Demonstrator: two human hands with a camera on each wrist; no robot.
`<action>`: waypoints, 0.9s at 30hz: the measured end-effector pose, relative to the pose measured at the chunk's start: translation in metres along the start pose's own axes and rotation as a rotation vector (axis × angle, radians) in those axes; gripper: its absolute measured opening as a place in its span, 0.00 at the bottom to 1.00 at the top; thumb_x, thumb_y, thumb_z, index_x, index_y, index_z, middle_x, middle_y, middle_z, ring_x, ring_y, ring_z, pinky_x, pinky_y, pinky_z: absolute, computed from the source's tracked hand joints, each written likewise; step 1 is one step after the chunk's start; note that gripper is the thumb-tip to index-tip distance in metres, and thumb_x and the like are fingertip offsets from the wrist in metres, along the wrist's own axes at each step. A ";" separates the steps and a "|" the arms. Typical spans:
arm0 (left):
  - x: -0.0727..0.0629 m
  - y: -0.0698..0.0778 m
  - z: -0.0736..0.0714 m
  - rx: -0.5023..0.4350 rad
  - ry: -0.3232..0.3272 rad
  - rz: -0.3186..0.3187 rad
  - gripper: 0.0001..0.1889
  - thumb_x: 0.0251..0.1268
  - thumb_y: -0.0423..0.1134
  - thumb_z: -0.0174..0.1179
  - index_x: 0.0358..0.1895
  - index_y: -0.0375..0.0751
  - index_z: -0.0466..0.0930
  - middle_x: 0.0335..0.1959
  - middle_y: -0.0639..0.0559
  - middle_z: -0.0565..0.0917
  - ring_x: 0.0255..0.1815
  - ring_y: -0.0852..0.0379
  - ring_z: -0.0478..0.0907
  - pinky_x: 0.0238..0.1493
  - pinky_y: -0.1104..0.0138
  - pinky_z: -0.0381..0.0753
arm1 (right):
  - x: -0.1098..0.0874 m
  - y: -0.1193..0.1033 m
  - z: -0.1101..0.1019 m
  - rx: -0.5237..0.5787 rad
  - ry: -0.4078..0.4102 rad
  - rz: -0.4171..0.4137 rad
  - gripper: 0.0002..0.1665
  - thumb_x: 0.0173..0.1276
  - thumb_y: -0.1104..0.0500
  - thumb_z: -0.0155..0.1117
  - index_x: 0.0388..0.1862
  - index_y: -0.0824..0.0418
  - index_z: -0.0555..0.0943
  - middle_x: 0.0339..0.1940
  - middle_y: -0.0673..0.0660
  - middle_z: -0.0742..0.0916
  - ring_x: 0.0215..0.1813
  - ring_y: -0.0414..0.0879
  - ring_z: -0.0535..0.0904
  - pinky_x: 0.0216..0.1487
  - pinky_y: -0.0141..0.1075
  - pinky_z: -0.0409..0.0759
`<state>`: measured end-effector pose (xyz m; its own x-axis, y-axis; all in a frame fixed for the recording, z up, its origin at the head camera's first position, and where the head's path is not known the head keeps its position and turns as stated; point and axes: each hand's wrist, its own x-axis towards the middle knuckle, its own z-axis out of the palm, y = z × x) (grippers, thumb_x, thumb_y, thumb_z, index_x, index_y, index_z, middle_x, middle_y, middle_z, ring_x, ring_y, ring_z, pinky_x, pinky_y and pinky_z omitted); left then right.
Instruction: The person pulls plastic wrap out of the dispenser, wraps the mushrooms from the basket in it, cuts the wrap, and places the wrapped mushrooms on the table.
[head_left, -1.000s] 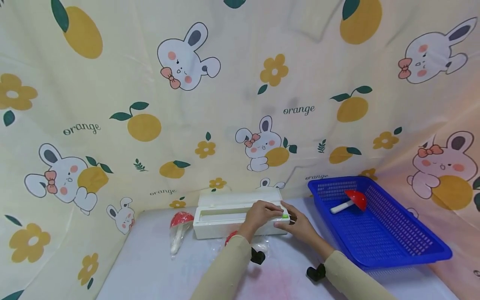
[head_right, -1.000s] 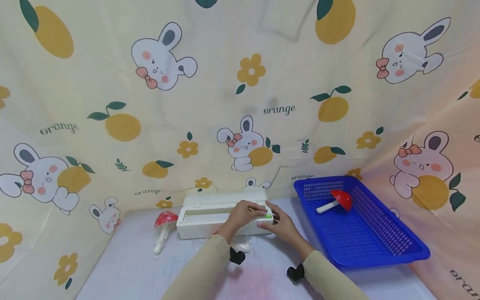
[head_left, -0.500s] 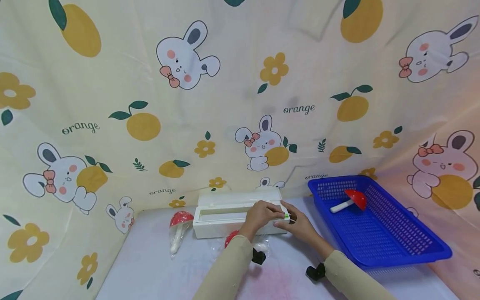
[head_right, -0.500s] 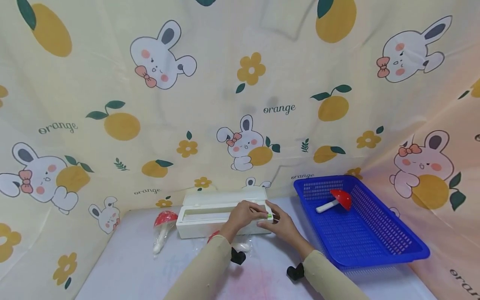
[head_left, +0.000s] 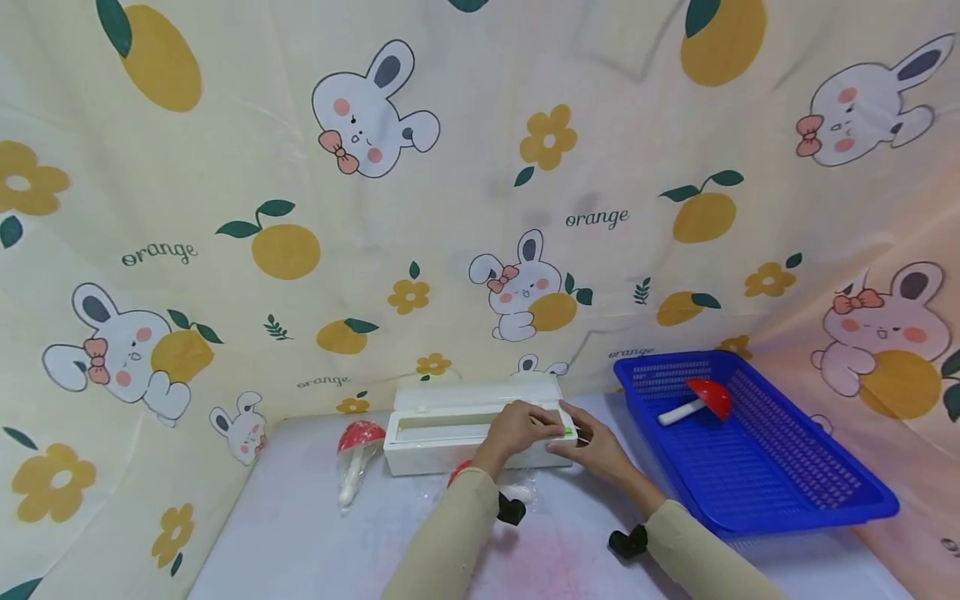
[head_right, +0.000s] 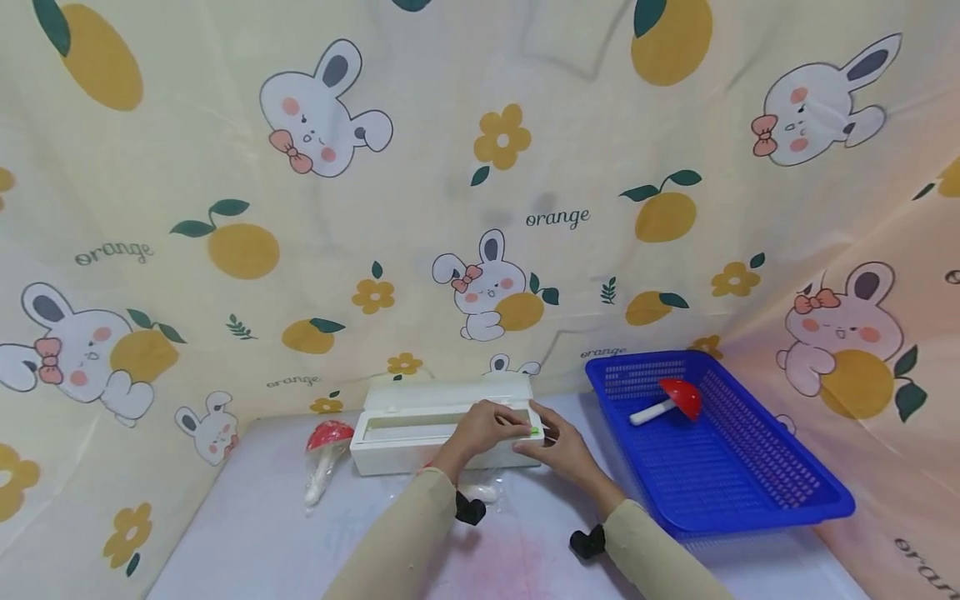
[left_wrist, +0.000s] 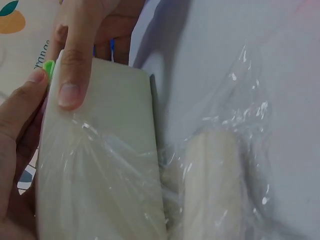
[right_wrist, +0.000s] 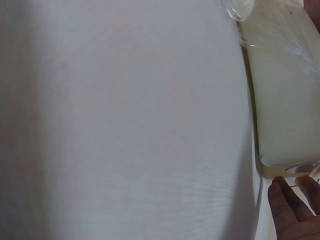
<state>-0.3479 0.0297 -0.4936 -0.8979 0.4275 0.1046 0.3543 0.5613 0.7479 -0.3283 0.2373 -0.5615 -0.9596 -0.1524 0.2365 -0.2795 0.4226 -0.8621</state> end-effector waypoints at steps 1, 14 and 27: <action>0.000 0.000 -0.001 0.006 0.000 0.009 0.09 0.65 0.50 0.77 0.42 0.52 0.96 0.38 0.65 0.92 0.35 0.68 0.79 0.38 0.71 0.78 | 0.000 -0.001 0.001 0.008 -0.002 0.002 0.56 0.64 0.49 0.84 0.86 0.54 0.65 0.83 0.66 0.70 0.74 0.69 0.76 0.67 0.59 0.81; 0.001 -0.006 -0.003 0.105 0.022 0.048 0.09 0.66 0.51 0.77 0.42 0.52 0.96 0.41 0.63 0.84 0.37 0.68 0.75 0.40 0.73 0.77 | 0.001 0.000 0.002 0.022 -0.015 0.002 0.55 0.65 0.50 0.83 0.86 0.55 0.65 0.82 0.66 0.71 0.73 0.69 0.77 0.68 0.60 0.80; -0.004 -0.009 -0.015 0.288 -0.011 0.086 0.05 0.68 0.51 0.76 0.41 0.58 0.94 0.43 0.62 0.78 0.40 0.69 0.77 0.42 0.72 0.79 | 0.002 0.002 0.003 0.042 0.001 0.013 0.56 0.63 0.53 0.85 0.85 0.56 0.66 0.82 0.67 0.72 0.72 0.67 0.78 0.63 0.44 0.85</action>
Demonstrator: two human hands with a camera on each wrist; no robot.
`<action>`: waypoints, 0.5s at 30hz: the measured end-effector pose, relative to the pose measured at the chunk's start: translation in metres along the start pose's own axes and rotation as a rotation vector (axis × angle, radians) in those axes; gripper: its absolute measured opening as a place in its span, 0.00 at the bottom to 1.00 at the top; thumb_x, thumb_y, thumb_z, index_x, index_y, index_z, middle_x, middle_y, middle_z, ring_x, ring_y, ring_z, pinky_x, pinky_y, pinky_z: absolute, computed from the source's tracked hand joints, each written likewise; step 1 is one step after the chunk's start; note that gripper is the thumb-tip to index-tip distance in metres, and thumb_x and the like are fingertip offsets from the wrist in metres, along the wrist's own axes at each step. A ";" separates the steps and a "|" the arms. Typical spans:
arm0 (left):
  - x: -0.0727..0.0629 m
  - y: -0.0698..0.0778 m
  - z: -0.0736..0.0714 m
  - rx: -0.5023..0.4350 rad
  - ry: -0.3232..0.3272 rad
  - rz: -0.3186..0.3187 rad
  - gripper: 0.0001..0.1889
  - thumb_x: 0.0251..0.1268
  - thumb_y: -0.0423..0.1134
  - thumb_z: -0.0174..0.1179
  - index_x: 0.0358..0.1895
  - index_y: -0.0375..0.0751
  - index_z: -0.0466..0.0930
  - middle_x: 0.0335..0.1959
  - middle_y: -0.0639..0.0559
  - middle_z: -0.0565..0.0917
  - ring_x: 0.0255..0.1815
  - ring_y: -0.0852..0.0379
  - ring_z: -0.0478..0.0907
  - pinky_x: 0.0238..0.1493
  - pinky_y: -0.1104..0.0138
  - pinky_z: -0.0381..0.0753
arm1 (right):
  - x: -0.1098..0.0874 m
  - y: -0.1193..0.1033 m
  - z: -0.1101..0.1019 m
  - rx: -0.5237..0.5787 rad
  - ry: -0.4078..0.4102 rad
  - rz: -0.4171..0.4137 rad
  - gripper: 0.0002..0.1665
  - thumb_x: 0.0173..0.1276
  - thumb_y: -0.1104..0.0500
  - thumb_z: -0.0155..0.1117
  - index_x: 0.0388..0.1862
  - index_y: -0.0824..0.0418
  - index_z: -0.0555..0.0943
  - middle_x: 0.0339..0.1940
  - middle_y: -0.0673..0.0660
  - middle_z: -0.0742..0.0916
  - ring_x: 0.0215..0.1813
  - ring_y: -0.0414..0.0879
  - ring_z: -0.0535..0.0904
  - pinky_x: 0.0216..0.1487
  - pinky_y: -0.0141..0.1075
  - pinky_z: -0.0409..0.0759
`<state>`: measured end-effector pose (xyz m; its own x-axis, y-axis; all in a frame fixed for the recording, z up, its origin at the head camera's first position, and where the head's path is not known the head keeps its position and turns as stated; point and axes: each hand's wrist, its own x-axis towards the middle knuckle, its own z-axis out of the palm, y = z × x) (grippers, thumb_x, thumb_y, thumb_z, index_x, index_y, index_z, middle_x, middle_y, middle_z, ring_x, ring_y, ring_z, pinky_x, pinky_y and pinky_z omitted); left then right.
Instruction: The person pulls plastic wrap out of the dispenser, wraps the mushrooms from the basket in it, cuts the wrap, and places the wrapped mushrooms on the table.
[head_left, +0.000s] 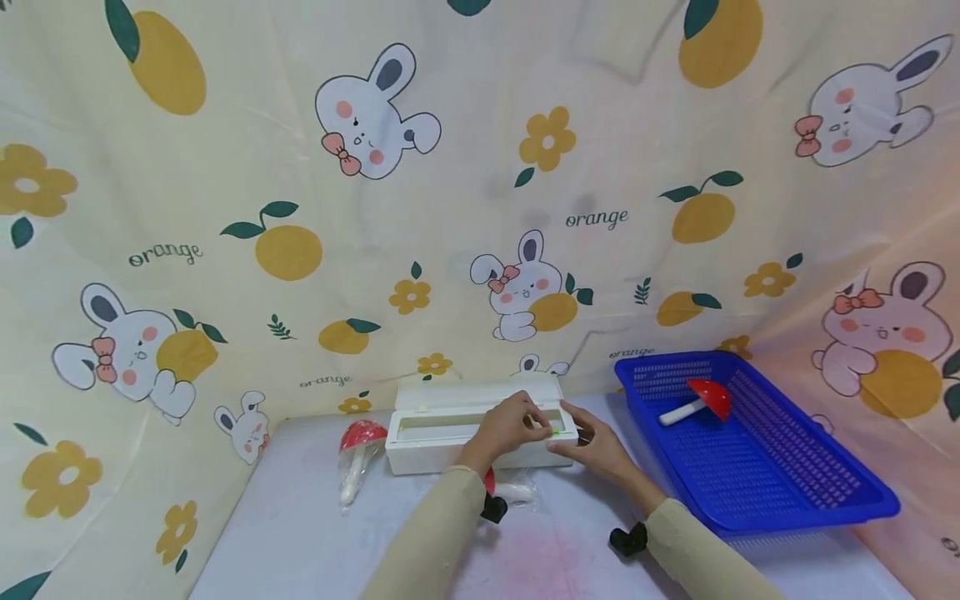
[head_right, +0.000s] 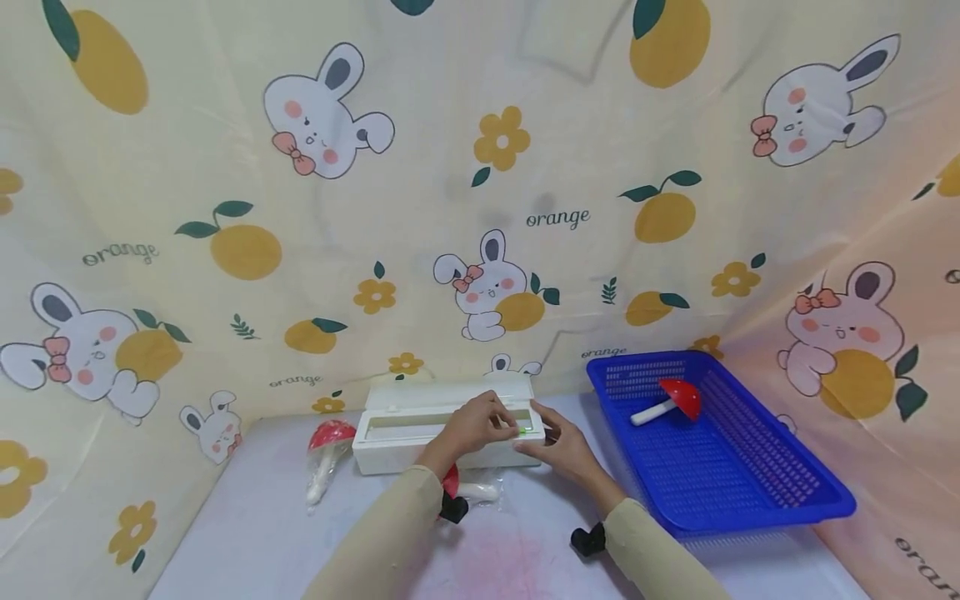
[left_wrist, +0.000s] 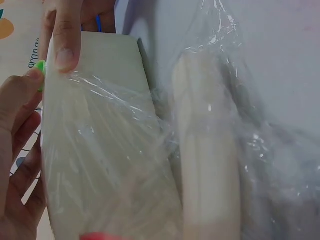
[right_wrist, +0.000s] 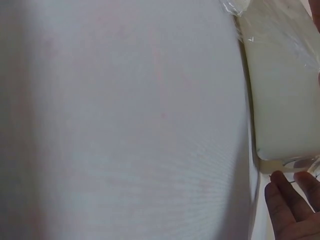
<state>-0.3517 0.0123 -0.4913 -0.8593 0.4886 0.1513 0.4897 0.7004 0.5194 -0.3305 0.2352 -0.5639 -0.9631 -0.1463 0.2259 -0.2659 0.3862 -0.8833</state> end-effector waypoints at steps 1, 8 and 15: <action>-0.001 0.000 -0.001 -0.003 -0.004 0.000 0.05 0.68 0.50 0.76 0.41 0.57 0.94 0.43 0.62 0.79 0.40 0.68 0.78 0.42 0.71 0.80 | 0.000 0.000 0.000 -0.003 0.002 0.005 0.56 0.63 0.52 0.85 0.85 0.56 0.66 0.82 0.67 0.72 0.72 0.67 0.78 0.64 0.45 0.85; -0.003 0.002 -0.008 0.061 -0.016 0.018 0.06 0.67 0.51 0.77 0.41 0.57 0.94 0.44 0.60 0.80 0.40 0.67 0.78 0.41 0.71 0.79 | 0.000 0.000 -0.001 -0.003 -0.003 0.005 0.56 0.63 0.51 0.85 0.85 0.57 0.66 0.81 0.66 0.73 0.71 0.66 0.80 0.61 0.42 0.85; -0.001 0.003 -0.011 0.097 -0.034 0.025 0.05 0.68 0.51 0.76 0.39 0.58 0.94 0.44 0.62 0.78 0.39 0.67 0.78 0.42 0.71 0.79 | 0.000 -0.001 -0.003 0.000 0.004 0.007 0.55 0.62 0.51 0.86 0.85 0.56 0.67 0.79 0.67 0.75 0.68 0.64 0.82 0.55 0.35 0.85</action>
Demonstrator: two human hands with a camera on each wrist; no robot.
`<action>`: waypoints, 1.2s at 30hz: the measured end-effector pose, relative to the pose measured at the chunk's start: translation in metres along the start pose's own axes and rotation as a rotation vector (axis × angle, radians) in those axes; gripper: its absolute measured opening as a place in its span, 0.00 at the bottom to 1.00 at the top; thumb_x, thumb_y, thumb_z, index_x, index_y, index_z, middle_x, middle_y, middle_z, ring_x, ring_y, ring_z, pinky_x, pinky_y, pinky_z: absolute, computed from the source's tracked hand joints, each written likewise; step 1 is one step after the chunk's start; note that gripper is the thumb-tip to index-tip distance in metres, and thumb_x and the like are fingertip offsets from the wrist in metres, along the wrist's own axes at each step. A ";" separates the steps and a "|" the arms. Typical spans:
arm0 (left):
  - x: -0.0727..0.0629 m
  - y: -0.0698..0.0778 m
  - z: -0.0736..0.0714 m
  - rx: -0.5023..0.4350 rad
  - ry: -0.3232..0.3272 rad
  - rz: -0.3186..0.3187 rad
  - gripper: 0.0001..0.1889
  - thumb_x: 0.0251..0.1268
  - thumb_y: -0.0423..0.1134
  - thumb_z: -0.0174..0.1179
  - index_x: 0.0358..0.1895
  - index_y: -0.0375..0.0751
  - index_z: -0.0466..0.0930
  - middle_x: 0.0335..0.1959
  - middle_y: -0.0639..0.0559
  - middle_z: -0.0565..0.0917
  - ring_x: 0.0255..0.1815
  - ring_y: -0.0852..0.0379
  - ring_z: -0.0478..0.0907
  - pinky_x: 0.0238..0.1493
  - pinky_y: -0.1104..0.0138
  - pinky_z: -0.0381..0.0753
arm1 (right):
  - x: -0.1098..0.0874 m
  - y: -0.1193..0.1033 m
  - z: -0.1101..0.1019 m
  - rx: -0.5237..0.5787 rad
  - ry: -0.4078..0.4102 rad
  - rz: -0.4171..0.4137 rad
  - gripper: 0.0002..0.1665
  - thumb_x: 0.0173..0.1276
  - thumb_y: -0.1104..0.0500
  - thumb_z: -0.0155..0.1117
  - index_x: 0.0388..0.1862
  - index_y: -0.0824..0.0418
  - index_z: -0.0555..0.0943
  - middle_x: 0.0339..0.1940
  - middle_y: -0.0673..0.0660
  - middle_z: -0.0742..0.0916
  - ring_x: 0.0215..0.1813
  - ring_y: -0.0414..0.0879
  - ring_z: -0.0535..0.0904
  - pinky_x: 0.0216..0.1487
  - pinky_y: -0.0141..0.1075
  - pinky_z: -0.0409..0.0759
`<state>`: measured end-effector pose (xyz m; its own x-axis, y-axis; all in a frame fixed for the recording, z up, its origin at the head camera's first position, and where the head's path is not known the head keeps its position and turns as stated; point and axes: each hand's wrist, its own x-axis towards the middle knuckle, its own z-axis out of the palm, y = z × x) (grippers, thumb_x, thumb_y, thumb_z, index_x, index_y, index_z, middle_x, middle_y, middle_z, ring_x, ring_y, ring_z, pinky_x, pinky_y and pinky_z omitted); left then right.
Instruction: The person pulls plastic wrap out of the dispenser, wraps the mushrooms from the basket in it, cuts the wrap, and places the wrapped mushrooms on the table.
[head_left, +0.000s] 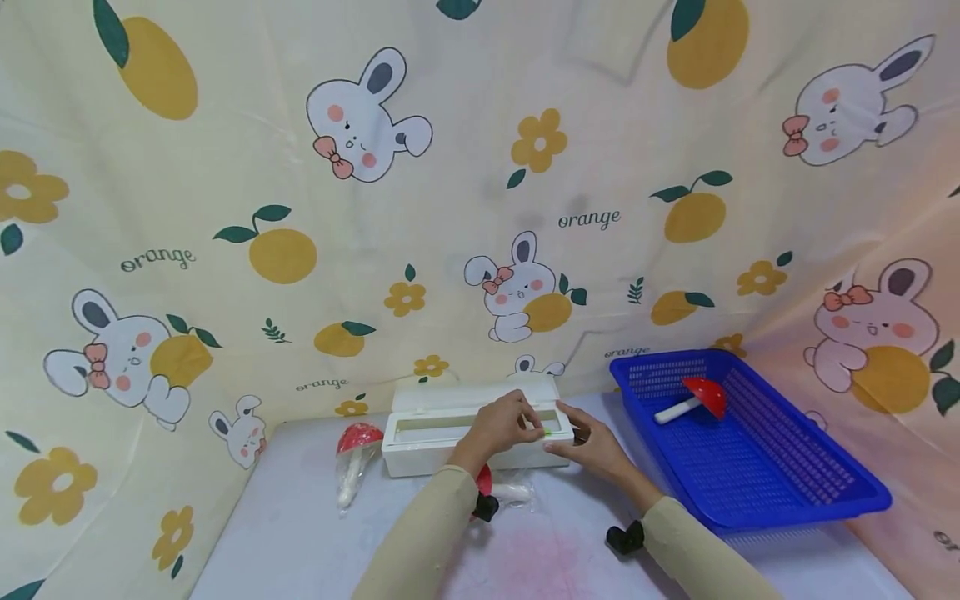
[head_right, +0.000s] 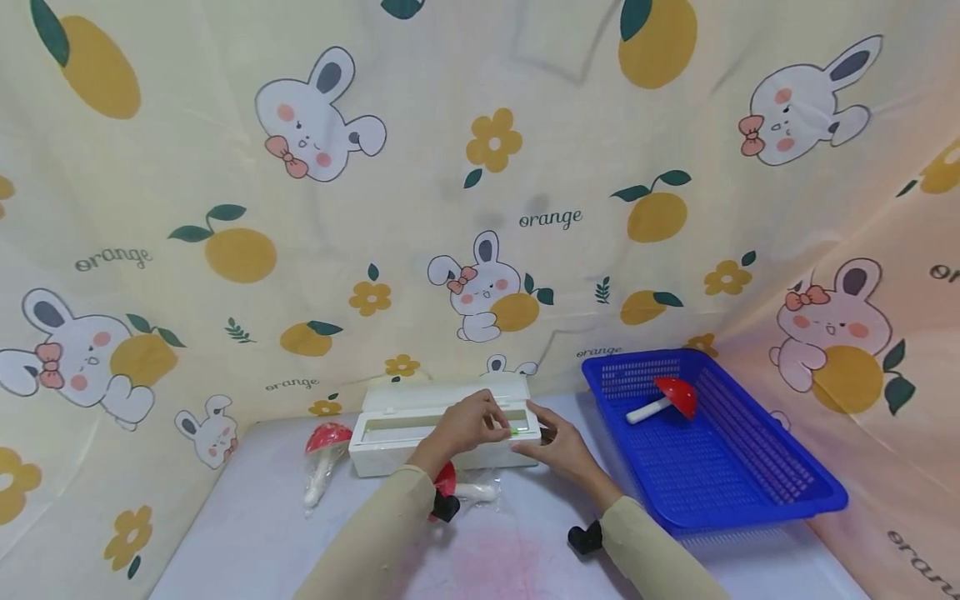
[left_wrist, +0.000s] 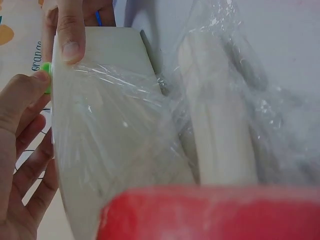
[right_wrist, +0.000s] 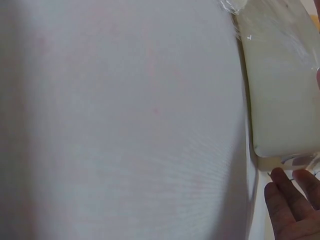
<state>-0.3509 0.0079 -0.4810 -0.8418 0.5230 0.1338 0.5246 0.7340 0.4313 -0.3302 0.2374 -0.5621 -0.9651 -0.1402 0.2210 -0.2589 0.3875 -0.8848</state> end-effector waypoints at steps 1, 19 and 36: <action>0.000 0.000 -0.001 -0.002 -0.003 0.001 0.05 0.68 0.50 0.76 0.39 0.58 0.94 0.44 0.62 0.78 0.39 0.67 0.78 0.42 0.71 0.79 | 0.000 -0.001 0.000 -0.001 0.000 0.002 0.55 0.62 0.51 0.86 0.85 0.56 0.68 0.79 0.66 0.76 0.68 0.63 0.82 0.55 0.34 0.85; -0.002 -0.003 -0.005 -0.049 -0.011 0.035 0.04 0.67 0.46 0.77 0.38 0.53 0.93 0.42 0.59 0.78 0.39 0.67 0.80 0.42 0.71 0.80 | -0.002 -0.004 0.000 -0.015 0.004 0.031 0.56 0.62 0.48 0.86 0.85 0.55 0.67 0.78 0.65 0.77 0.67 0.63 0.83 0.61 0.47 0.85; -0.045 -0.058 -0.048 -0.019 -0.058 -0.024 0.03 0.68 0.45 0.76 0.37 0.55 0.92 0.44 0.59 0.81 0.47 0.60 0.82 0.47 0.66 0.83 | -0.001 -0.006 -0.003 -0.014 -0.024 0.028 0.58 0.64 0.48 0.85 0.86 0.58 0.64 0.81 0.68 0.72 0.73 0.67 0.78 0.71 0.57 0.79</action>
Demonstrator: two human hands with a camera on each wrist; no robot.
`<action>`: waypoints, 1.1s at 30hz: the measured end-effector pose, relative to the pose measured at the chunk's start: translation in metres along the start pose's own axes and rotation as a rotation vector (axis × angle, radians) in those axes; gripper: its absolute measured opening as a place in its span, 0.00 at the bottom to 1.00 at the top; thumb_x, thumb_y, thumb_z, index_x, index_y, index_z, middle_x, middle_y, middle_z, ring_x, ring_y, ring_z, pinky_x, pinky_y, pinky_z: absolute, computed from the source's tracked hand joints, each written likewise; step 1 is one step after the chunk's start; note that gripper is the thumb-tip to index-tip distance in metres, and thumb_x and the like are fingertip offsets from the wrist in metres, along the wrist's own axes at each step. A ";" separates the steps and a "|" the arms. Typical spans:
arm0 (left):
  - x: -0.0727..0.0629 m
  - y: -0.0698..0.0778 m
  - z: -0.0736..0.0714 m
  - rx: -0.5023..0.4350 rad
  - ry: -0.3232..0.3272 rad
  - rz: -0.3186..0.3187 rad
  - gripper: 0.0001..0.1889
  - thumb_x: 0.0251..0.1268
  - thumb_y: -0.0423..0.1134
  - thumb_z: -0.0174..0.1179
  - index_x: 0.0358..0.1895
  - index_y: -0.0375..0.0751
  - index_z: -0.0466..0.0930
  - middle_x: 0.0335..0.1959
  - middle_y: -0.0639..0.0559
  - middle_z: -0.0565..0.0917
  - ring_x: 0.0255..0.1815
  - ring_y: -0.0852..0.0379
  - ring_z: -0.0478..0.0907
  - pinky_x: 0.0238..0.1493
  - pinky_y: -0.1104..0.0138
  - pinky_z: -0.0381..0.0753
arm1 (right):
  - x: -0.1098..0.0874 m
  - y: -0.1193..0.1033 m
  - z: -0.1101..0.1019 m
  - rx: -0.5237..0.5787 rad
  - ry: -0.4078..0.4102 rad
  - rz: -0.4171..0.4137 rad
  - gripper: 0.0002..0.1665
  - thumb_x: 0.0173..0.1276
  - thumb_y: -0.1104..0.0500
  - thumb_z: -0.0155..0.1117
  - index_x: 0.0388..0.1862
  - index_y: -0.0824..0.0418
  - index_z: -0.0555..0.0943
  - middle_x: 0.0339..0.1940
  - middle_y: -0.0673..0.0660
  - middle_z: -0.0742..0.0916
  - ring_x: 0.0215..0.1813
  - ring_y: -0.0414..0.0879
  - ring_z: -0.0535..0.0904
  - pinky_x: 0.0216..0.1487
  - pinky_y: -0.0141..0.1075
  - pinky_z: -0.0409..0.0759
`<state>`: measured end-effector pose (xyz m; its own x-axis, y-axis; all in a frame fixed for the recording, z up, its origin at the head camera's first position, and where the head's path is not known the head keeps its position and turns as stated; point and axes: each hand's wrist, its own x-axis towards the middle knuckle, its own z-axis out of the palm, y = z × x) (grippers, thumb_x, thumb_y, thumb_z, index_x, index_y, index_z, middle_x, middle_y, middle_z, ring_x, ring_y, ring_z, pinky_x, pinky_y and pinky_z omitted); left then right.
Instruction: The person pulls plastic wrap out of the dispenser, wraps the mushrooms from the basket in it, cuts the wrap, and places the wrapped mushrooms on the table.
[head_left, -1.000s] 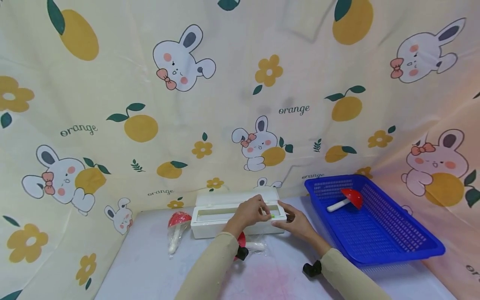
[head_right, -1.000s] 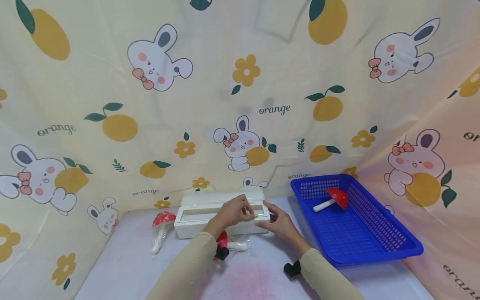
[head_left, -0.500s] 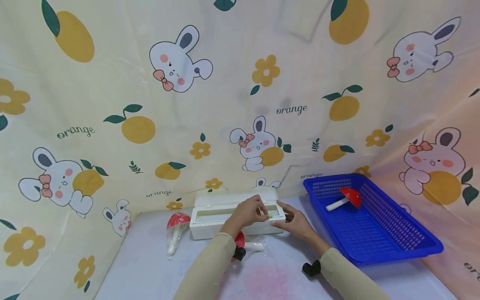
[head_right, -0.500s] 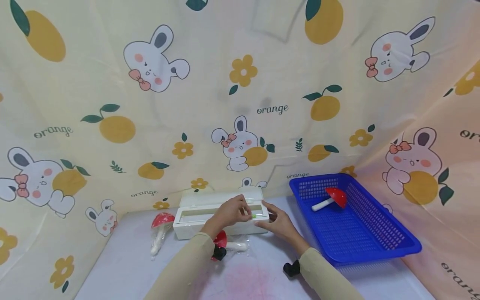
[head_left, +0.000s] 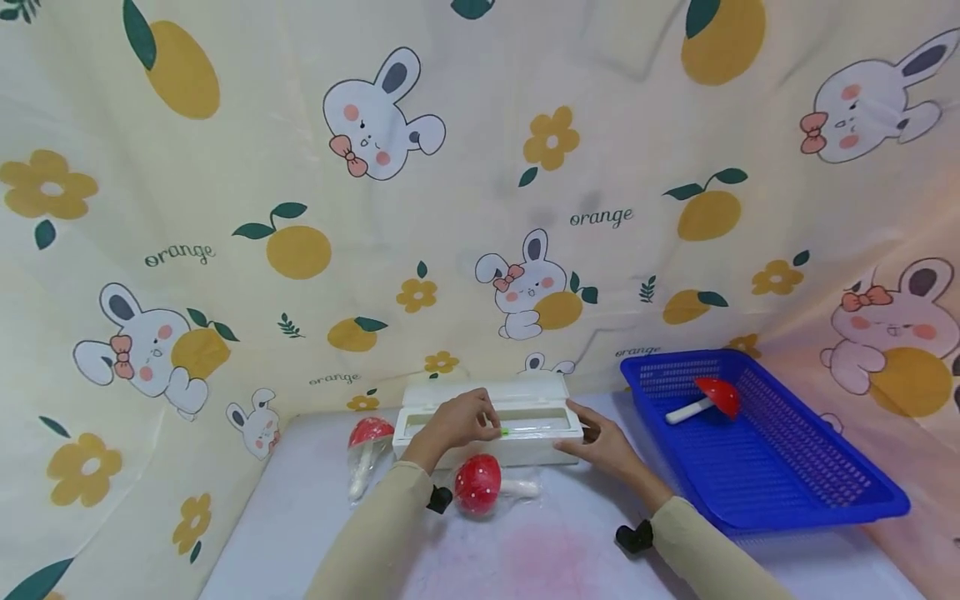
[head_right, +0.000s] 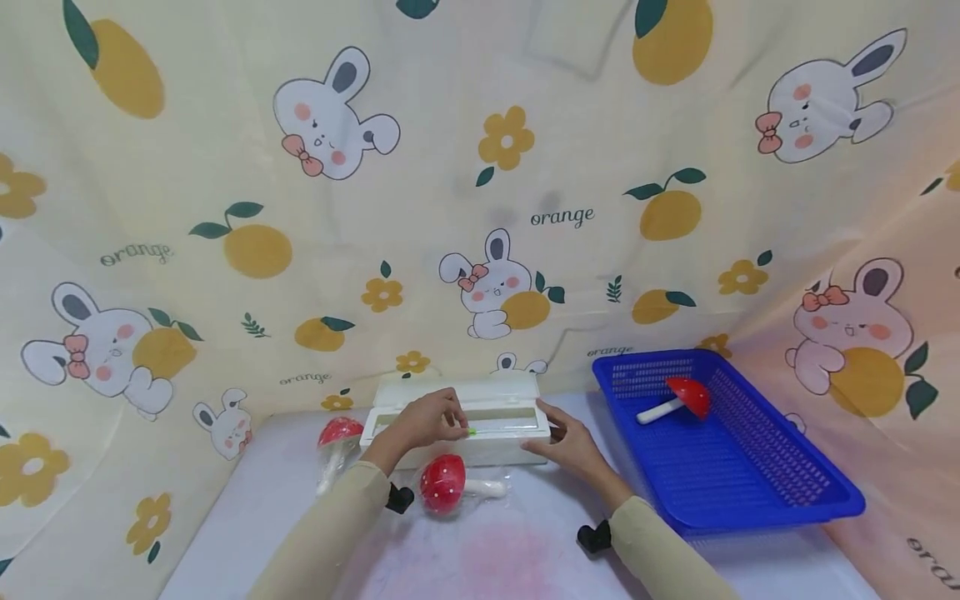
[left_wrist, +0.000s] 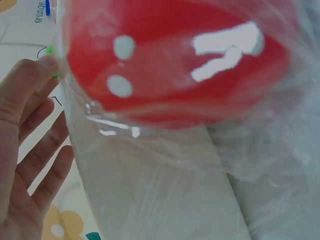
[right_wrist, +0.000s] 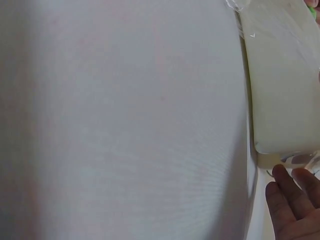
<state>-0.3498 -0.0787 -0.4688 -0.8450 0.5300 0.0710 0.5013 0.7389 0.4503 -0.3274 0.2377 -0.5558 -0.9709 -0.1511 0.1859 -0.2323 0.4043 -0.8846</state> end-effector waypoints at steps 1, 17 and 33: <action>-0.002 -0.001 0.000 -0.007 0.000 0.006 0.03 0.68 0.45 0.76 0.37 0.55 0.92 0.44 0.58 0.81 0.47 0.59 0.82 0.47 0.66 0.83 | 0.000 0.000 0.000 -0.001 -0.002 0.003 0.58 0.63 0.48 0.85 0.86 0.58 0.64 0.81 0.68 0.73 0.72 0.67 0.78 0.71 0.57 0.79; -0.027 -0.033 -0.012 0.049 0.054 -0.057 0.04 0.66 0.45 0.77 0.36 0.58 0.90 0.43 0.62 0.78 0.48 0.59 0.82 0.42 0.66 0.84 | 0.003 0.009 0.000 0.005 -0.006 0.027 0.61 0.60 0.43 0.86 0.87 0.53 0.64 0.83 0.65 0.71 0.74 0.66 0.77 0.72 0.57 0.78; -0.101 -0.105 -0.053 0.169 0.154 -0.144 0.06 0.66 0.44 0.77 0.35 0.59 0.88 0.44 0.63 0.79 0.41 0.59 0.76 0.47 0.61 0.82 | 0.001 0.002 0.001 0.024 -0.022 -0.004 0.59 0.64 0.48 0.85 0.87 0.56 0.62 0.83 0.67 0.70 0.73 0.65 0.79 0.69 0.49 0.81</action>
<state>-0.3269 -0.2318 -0.4758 -0.9218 0.3542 0.1576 0.3868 0.8681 0.3112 -0.3287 0.2372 -0.5583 -0.9684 -0.1722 0.1801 -0.2342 0.3821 -0.8939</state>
